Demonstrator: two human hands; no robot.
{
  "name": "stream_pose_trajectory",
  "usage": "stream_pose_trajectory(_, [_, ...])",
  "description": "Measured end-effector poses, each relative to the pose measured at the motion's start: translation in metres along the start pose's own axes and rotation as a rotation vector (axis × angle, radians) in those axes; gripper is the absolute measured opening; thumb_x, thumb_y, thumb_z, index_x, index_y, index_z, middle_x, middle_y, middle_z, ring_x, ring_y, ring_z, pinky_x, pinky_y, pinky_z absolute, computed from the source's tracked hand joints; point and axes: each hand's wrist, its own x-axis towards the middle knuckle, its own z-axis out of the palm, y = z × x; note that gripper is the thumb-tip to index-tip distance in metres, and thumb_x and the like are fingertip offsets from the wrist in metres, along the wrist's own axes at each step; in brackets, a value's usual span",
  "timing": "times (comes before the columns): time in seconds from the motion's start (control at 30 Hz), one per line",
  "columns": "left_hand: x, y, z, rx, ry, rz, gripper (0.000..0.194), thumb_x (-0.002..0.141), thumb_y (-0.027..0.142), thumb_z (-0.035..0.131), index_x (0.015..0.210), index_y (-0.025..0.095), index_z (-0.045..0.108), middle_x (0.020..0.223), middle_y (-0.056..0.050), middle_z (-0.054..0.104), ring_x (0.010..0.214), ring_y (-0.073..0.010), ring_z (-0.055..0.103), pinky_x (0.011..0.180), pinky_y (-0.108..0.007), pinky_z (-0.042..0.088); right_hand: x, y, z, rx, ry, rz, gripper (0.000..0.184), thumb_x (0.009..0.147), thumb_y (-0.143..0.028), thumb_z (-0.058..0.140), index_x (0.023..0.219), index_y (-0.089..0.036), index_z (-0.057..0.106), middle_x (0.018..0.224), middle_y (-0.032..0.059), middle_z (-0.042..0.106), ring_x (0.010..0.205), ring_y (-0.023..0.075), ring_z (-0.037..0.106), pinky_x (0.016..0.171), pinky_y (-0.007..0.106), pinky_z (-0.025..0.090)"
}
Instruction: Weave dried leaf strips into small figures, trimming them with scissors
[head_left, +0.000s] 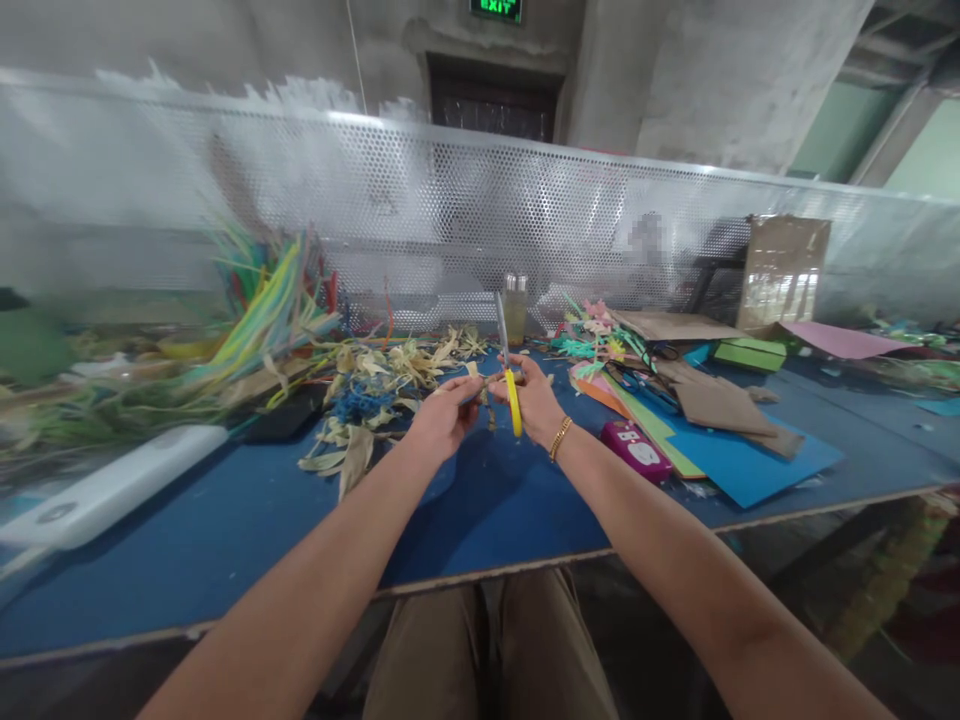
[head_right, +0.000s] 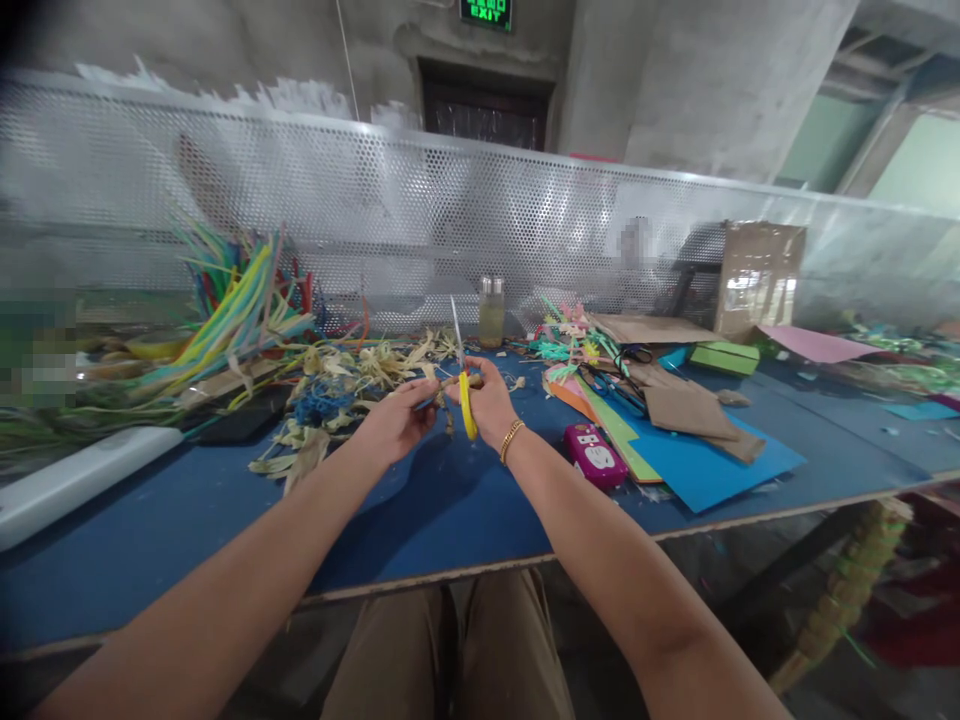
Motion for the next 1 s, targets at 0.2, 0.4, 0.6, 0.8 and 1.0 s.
stream_pose_trajectory(0.2, [0.0, -0.001, 0.0, 0.006, 0.007, -0.013, 0.02, 0.06, 0.016, 0.076, 0.073, 0.016, 0.06, 0.058, 0.004, 0.056, 0.048, -0.0046, 0.051, 0.044, -0.014, 0.04, 0.0, 0.002, 0.002, 0.039, 0.002, 0.023, 0.052, 0.053, -0.022, 0.076, 0.099, -0.023, 0.052, 0.065, -0.0077, 0.059, 0.054, 0.0073, 0.055, 0.055, 0.021, 0.047])
stream_pose_trajectory(0.4, [-0.003, -0.002, 0.0, -0.069, -0.091, 0.0, 0.039, 0.059, 0.001, 0.072, 0.091, 0.018, 0.06, 0.074, 0.002, 0.064, 0.058, -0.0059, 0.058, 0.054, -0.016, 0.047, -0.003, -0.003, 0.006, 0.006, 0.036, -0.003, 0.053, 0.052, -0.024, 0.077, 0.1, -0.022, 0.053, 0.062, -0.0079, 0.057, 0.054, 0.0076, 0.054, 0.054, 0.02, 0.045])
stream_pose_trajectory(0.6, [-0.002, 0.001, -0.002, -0.11, -0.046, 0.034, 0.033, 0.057, -0.006, 0.068, 0.082, 0.015, 0.06, 0.069, 0.002, 0.063, 0.057, -0.0063, 0.059, 0.052, -0.015, 0.047, -0.003, -0.002, 0.002, 0.007, 0.052, -0.015, 0.05, 0.056, -0.031, 0.076, 0.1, -0.023, 0.053, 0.063, -0.0075, 0.056, 0.056, 0.0081, 0.056, 0.054, 0.02, 0.046])
stream_pose_trajectory(0.8, [0.0, 0.008, -0.005, -0.082, 0.019, 0.1, 0.031, 0.055, -0.001, 0.072, 0.078, 0.016, 0.059, 0.06, 0.004, 0.06, 0.05, -0.0058, 0.056, 0.045, -0.014, 0.043, 0.004, -0.01, -0.012, 0.13, 0.238, -0.067, 0.049, 0.062, -0.045, 0.073, 0.099, -0.024, 0.048, 0.07, -0.0038, 0.063, 0.058, 0.0104, 0.061, 0.048, 0.019, 0.048])
stream_pose_trajectory(1.0, [0.0, 0.011, -0.007, -0.065, 0.05, 0.135, 0.035, 0.053, 0.001, 0.075, 0.081, 0.017, 0.059, 0.059, 0.005, 0.059, 0.049, -0.0049, 0.055, 0.046, -0.014, 0.043, 0.012, -0.017, -0.027, 0.23, 0.361, -0.067, 0.047, 0.062, -0.048, 0.073, 0.091, -0.024, 0.046, 0.069, -0.0029, 0.065, 0.054, 0.0109, 0.061, 0.042, 0.018, 0.047])
